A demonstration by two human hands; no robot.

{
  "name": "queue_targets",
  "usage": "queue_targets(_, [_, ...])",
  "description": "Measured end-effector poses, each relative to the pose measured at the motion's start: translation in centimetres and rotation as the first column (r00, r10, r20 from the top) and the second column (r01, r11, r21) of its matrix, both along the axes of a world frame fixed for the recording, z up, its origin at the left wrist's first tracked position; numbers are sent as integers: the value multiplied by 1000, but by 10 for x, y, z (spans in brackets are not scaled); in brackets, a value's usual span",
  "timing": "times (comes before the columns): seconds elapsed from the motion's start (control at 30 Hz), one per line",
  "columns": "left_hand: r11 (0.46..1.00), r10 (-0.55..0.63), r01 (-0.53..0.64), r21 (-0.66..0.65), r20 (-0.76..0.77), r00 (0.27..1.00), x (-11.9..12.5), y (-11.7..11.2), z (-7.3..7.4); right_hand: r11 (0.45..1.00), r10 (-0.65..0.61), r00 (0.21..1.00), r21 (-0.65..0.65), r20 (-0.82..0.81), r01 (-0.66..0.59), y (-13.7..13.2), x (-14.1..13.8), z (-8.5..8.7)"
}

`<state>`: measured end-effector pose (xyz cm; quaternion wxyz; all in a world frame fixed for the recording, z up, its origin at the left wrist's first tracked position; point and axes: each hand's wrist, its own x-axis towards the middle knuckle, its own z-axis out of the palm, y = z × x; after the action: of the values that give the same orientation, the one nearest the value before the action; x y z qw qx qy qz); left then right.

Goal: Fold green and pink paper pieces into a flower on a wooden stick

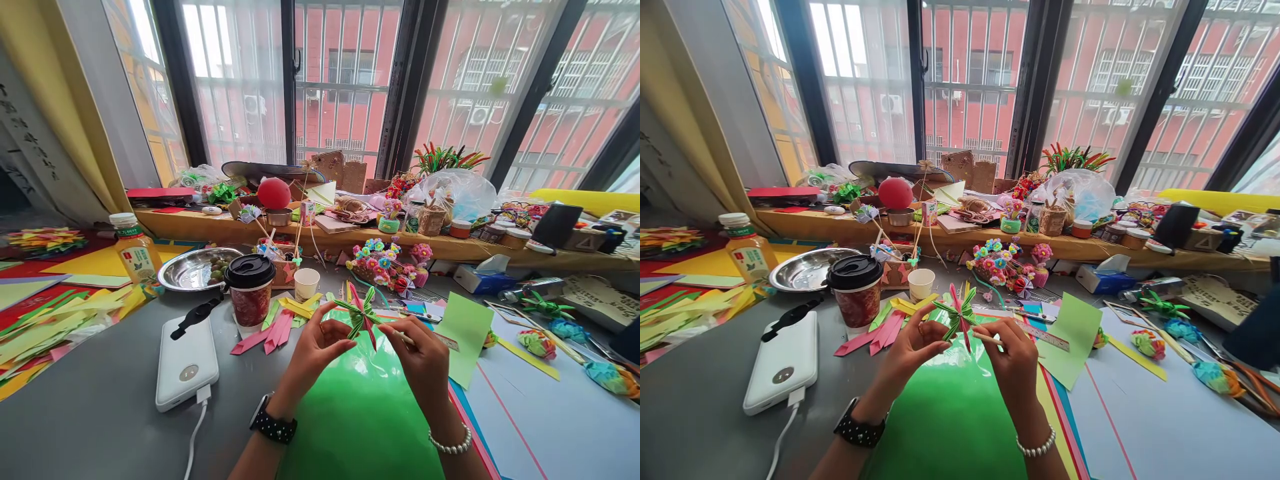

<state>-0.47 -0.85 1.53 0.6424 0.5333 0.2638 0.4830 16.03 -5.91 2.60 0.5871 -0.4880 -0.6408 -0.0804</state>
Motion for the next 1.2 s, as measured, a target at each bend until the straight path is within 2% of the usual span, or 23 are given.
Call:
queue_targets(0.2, [995, 50, -49, 88, -10, 999, 1, -3, 2, 999, 4, 999, -40, 34, -3, -1, 0, 0])
queue_targets(0.3, [988, 105, -103, 118, -8, 994, 1, -2, 1, 997, 46, 998, -59, 33, -44, -2, 0, 0])
queue_targets(0.37, [984, 146, -146, 99, 8, 989, 1, 0, 0, 997, 55, 998, -55, 12, -54, -2, 0, 1])
queue_targets(0.43, [987, 155, -156, 40, 26, 988, 0, 3, 0, 999, 7, 999, -54, -31, -9, -1, 2, 2])
queue_targets(0.5, [993, 114, -112, -41, 33, 993, 0, 4, -1, 996, -51, 996, -83, -72, 45, -1, 4, 2])
queue_targets(0.57, [992, 44, -39, -120, 40, 998, 1, 5, -1, 990, -59, 994, -136, -90, 47, 0, 7, 3])
queue_targets(0.7, [972, -104, 109, -208, 34, 994, 2, 8, -6, 979, 41, 995, -196, -92, -59, 1, 9, 3])
queue_targets(0.8, [975, -127, 124, -183, -4, 992, 2, 12, -12, 976, 92, 992, -189, -86, -107, 2, 9, 1])
queue_targets(0.87, [994, -39, 33, -105, -59, 997, 2, 13, -14, 981, 89, 994, -165, -64, -99, 3, 9, 0])
queue_targets(0.93, [980, 191, -182, 75, -135, 972, 0, 11, -13, 989, 71, 997, -129, -11, -72, 4, 9, -2])
queue_targets(0.97, [927, 348, -311, 211, -171, 922, 0, 9, -11, 992, 62, 998, -116, 28, -58, 5, 8, -4])
queue_targets(1.0, [849, 470, -377, 370, -203, 859, -1, 6, -9, 995, 47, 997, -93, 60, -41, 6, 7, -5])
queue_targets(1.03, [746, 568, -398, 534, -197, 799, -1, 2, -7, 997, 24, 996, -81, 81, -17, 7, 5, -7])
queue_targets(1.1, [531, 662, -321, 784, -148, 735, 0, -5, -4, 998, 9, 991, -56, 135, -1, 7, 0, -11])
queue_targets(1.17, [384, 673, -179, 906, -141, 726, 3, -11, -3, 1000, 1, 983, -26, 186, 4, 7, -5, -14])
queue_targets(1.2, [337, 684, -126, 933, -151, 714, 5, -12, -3, 1000, -2, 978, -10, 207, 5, 7, -8, -15])
